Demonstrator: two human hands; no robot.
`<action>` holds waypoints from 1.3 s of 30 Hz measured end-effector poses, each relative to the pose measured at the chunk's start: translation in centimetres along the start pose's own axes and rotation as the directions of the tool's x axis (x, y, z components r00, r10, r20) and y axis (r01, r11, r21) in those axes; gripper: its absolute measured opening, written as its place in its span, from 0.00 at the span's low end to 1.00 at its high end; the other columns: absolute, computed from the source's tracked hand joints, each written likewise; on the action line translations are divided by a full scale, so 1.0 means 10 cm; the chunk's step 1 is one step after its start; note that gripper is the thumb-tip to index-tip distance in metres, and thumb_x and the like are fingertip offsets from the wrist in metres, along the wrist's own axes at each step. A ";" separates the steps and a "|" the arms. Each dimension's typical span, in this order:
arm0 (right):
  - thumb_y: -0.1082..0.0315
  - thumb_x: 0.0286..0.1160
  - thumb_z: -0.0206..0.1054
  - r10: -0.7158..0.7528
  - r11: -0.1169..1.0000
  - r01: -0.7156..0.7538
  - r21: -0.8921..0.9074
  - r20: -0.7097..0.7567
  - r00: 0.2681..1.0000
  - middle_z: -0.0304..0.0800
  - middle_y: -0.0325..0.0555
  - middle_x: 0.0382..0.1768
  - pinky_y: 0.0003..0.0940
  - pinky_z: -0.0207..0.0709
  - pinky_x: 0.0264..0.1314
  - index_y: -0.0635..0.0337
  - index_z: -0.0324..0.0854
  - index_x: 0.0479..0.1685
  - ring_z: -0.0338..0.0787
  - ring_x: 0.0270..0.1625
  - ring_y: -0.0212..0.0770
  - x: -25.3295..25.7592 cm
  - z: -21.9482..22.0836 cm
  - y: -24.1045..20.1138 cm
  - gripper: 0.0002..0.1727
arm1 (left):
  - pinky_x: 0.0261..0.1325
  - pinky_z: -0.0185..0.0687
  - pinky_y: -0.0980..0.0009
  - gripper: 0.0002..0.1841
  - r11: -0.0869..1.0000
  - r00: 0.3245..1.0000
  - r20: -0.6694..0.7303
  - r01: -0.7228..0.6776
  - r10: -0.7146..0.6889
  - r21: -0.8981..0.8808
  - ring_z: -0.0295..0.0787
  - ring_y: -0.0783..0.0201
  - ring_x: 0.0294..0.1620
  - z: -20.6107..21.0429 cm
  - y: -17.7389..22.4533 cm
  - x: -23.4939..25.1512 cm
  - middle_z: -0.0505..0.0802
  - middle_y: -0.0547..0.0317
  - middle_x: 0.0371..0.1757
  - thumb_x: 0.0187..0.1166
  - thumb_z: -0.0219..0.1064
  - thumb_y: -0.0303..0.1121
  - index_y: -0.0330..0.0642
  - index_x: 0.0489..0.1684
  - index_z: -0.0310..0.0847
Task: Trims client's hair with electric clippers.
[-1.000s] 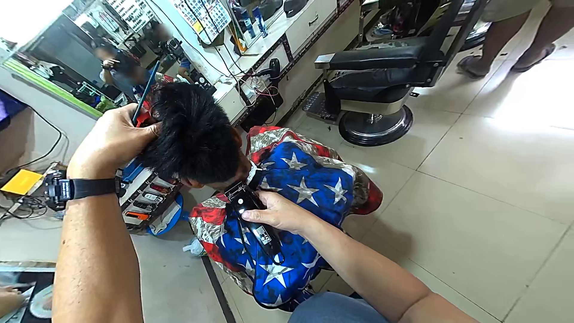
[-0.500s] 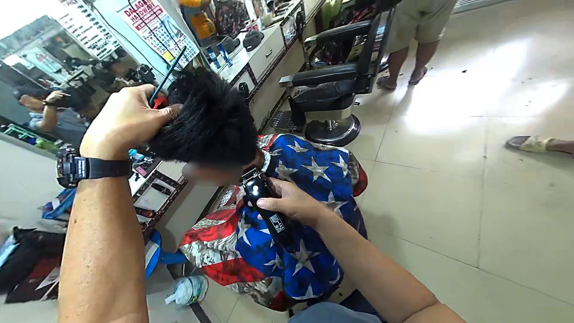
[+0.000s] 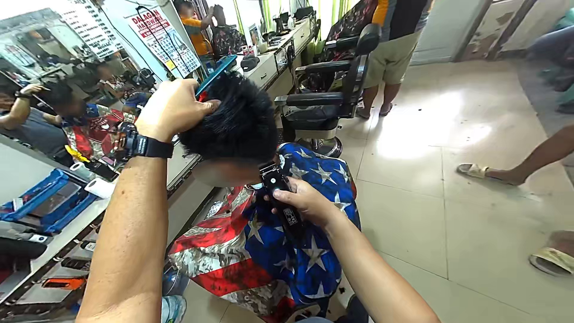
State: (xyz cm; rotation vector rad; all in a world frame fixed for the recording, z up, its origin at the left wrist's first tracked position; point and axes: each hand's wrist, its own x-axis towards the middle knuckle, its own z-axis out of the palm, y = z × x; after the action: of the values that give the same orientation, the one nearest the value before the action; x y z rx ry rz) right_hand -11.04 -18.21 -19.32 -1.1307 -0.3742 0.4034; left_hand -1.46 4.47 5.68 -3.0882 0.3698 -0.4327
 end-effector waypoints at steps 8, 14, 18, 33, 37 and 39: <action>0.57 0.71 0.77 -0.042 0.989 0.027 -0.148 -0.099 0.994 0.94 0.53 0.51 0.41 0.92 0.57 0.64 0.72 0.73 0.96 0.49 0.45 0.07 0.40 0.13 0.34 | 0.45 0.76 0.30 0.28 0.999 1.000 0.013 0.009 -0.009 0.031 0.88 0.34 0.45 0.00 0.00 0.04 0.89 0.38 0.38 0.79 0.67 0.60 0.38 0.41 0.82; 0.55 0.70 0.78 -0.104 0.990 0.093 -0.105 -0.106 0.989 0.93 0.55 0.52 0.42 0.92 0.57 0.66 0.70 0.75 0.96 0.50 0.47 0.14 0.47 0.20 0.37 | 0.44 0.77 0.30 0.29 0.999 1.000 0.025 0.013 -0.014 0.030 0.88 0.34 0.46 0.00 -0.01 0.02 0.89 0.37 0.39 0.79 0.66 0.61 0.37 0.41 0.82; 0.56 0.69 0.78 -0.129 0.990 0.122 -0.065 -0.117 0.985 0.92 0.58 0.51 0.43 0.93 0.56 0.68 0.70 0.75 0.96 0.48 0.49 0.16 0.49 0.22 0.38 | 0.45 0.77 0.29 0.29 1.000 1.000 0.018 0.011 -0.011 0.022 0.88 0.33 0.47 0.00 -0.01 0.01 0.88 0.35 0.39 0.78 0.67 0.61 0.36 0.40 0.82; 0.53 0.70 0.76 -0.074 0.993 0.061 -0.097 -0.134 0.988 0.91 0.58 0.52 0.44 0.93 0.50 0.69 0.68 0.76 0.95 0.47 0.51 -0.05 0.52 0.16 0.39 | 0.47 0.79 0.30 0.29 0.998 1.000 0.005 0.018 -0.017 -0.064 0.89 0.36 0.49 0.02 -0.05 -0.07 0.91 0.39 0.42 0.77 0.66 0.63 0.40 0.45 0.85; 0.43 0.59 0.82 -0.066 0.995 0.062 -0.082 -0.045 0.997 0.94 0.54 0.48 0.37 0.92 0.44 0.69 0.75 0.65 0.95 0.40 0.43 -0.45 0.49 0.22 0.43 | 0.46 0.81 0.38 0.29 0.963 0.992 -0.119 -0.067 0.037 -0.259 0.89 0.45 0.42 0.07 -0.23 -0.19 0.90 0.46 0.36 0.78 0.66 0.63 0.40 0.44 0.85; 0.41 0.58 0.83 -0.049 0.999 0.048 0.021 0.046 0.998 0.93 0.51 0.46 0.34 0.90 0.41 0.66 0.78 0.65 0.93 0.36 0.39 -0.67 0.42 0.38 0.43 | 0.50 0.82 0.43 0.28 0.892 0.962 -0.272 -0.108 -0.018 -0.439 0.88 0.51 0.42 0.15 -0.36 -0.37 0.90 0.48 0.38 0.82 0.63 0.60 0.39 0.48 0.84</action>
State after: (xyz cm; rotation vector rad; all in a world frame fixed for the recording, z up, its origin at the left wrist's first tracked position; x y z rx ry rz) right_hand -19.27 -16.81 -21.77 -1.0925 -0.4372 0.3904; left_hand -3.69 8.77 3.31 -3.4569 0.6281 -0.8916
